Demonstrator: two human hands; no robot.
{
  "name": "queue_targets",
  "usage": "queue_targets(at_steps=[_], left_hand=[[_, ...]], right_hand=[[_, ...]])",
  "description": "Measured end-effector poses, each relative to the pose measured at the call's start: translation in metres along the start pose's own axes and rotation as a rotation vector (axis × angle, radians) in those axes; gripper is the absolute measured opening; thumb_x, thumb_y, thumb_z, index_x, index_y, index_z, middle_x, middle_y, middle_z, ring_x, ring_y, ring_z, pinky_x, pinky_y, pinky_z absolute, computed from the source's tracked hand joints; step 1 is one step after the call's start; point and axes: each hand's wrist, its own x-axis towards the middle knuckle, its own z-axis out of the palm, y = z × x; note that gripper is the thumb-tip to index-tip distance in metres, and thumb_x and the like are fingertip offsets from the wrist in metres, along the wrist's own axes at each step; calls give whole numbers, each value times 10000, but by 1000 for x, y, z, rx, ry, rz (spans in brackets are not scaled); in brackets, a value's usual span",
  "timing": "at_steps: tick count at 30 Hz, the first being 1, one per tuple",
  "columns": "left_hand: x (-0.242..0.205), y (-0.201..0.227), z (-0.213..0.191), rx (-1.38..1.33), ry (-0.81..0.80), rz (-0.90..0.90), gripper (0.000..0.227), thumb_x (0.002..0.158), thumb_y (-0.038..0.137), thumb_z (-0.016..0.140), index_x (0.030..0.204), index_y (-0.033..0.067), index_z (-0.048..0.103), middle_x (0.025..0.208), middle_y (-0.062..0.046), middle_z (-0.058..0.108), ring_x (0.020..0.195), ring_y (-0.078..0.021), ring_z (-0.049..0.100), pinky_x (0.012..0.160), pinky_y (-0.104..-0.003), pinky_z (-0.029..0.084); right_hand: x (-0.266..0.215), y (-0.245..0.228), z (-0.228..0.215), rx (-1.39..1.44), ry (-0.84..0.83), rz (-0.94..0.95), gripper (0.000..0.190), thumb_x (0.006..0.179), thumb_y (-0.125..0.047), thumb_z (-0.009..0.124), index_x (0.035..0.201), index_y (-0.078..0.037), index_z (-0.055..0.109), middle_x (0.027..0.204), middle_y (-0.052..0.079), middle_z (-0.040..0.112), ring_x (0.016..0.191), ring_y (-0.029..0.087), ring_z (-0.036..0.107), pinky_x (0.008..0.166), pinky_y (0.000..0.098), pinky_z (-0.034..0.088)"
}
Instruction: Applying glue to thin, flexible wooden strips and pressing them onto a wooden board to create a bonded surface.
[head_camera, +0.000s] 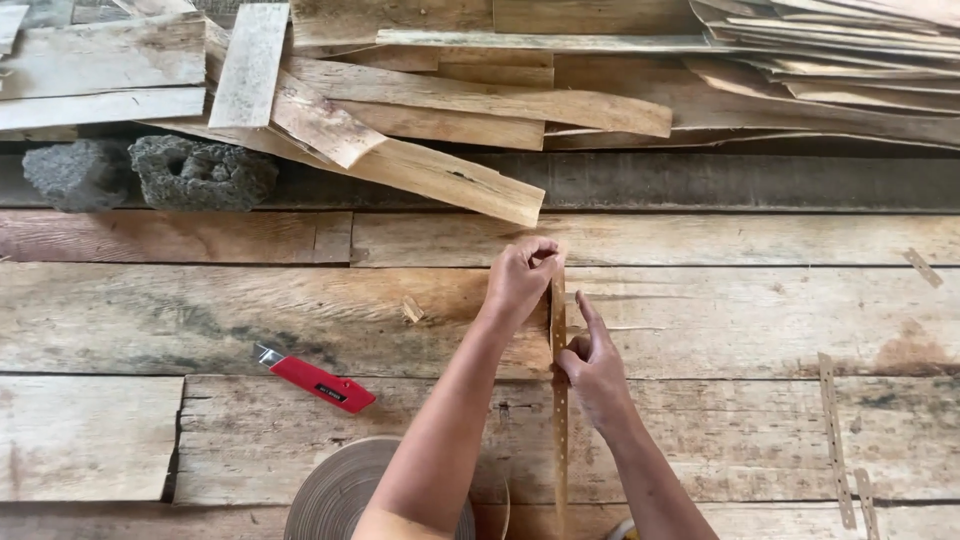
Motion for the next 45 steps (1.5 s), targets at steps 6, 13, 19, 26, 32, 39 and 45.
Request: queue_targets(at_steps=[6,13,19,26,32,39,45], left_hand=[[13,-18,-8,284,100,311,155,828,182,748,920,306,746,920,78,710,926,-194,644,870,-303,487],[13,-29,2,481,240,323,111,768,302,786,863,286,730,922,77,607,1023,-201,533,857,-374,432],[11,-30,4,546,201,287,93,807,330,764,872,298,705,956,88,564,1059,-194,502,854,-373,379],[9,-27,7,548,204,255,109,850,353,731,903,290,660,977,63,541,1071,-219,490,854,-393,379],[9,-27,9,587,224,260,155,834,367,732,927,295,632,981,61,519,1059,-229,487,850,-412,386],[4,-24,-4,263,206,329,180,886,227,764,1000,326,666,960,163,630,1035,-121,533,867,-342,329],[-7,-33,-13,547,62,506,194,966,310,677,1128,364,768,1165,155,761,1286,-140,477,1012,-357,305]], right_hand=[[31,4,-4,-330,-45,89,917,858,16,586,1663,-286,267,774,130,629,646,190,542,594,307,501],[38,5,0,-412,-61,128,933,847,-30,564,1674,-238,184,729,182,684,582,279,670,531,373,617],[38,2,2,-398,-49,133,929,848,-39,574,1667,-274,203,753,196,686,603,291,687,535,369,641],[43,7,1,-368,-27,126,931,803,-74,569,1652,-278,246,699,175,668,578,300,680,516,388,649],[51,22,-2,-371,-18,127,938,794,-96,571,1649,-311,251,707,148,659,591,269,660,491,378,644],[33,-8,6,-301,-4,163,937,795,-82,568,1646,-325,263,752,167,696,598,275,683,502,353,641],[32,-4,7,-324,-11,151,952,787,-71,564,1656,-295,247,823,207,698,638,272,668,497,360,619]])
